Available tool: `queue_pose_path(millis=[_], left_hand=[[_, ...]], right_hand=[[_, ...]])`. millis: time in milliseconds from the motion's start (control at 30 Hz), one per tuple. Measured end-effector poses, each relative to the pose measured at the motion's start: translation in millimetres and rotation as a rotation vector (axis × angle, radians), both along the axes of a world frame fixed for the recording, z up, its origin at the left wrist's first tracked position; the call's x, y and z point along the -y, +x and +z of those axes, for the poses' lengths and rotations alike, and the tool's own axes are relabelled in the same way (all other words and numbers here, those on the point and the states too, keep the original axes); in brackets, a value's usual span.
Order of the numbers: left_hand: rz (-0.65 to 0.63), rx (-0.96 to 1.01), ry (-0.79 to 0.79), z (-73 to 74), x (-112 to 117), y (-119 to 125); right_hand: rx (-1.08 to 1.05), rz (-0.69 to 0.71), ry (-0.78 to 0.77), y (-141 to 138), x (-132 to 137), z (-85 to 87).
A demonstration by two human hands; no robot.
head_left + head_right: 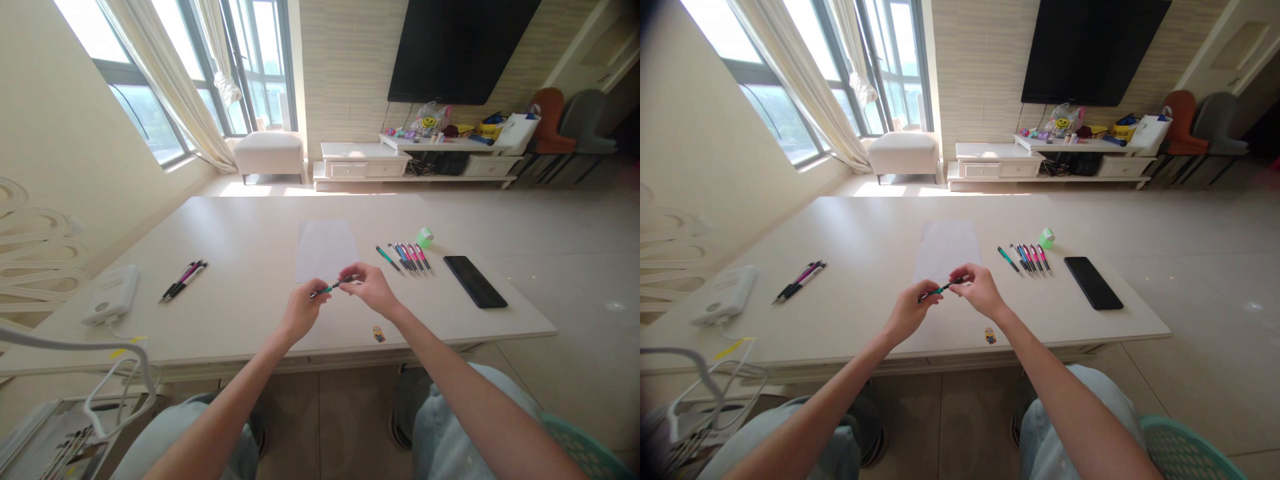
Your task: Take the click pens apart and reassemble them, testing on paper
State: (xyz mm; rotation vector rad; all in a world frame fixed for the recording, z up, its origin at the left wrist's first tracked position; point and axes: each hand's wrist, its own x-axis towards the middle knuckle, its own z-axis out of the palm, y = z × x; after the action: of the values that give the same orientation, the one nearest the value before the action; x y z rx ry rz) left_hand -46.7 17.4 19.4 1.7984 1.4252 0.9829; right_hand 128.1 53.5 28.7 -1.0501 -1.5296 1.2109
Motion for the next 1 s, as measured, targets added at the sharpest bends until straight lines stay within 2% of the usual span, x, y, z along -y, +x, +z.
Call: queue_pose_path(millis=[133,233,433,567,833,1000], left_hand=[[-0.002,0.037,-0.011,-1.6,-1,1],[-0.022,0.067,-0.053,-2.5,-2,1],[-0.103,0.234,-0.12,2.0,-1,6],[-0.139,0.331,-0.194,4.6,3,14],[-0.138,0.425,-0.285,-1.9,4,22],[-0.124,0.43,-0.302,-3.2,4,24]], right_hand=[[0.006,0.006,-0.028,2,0,-0.5],[0.028,-0.028,0.021,5,-2,0.7],[-0.069,-0.115,0.084,11,-4,9.6],[-0.09,-0.106,0.086,9,0,13.3],[-0.108,-0.177,0.122,12,-1,25.1],[-0.138,-0.2,0.122,17,-4,25.7]])
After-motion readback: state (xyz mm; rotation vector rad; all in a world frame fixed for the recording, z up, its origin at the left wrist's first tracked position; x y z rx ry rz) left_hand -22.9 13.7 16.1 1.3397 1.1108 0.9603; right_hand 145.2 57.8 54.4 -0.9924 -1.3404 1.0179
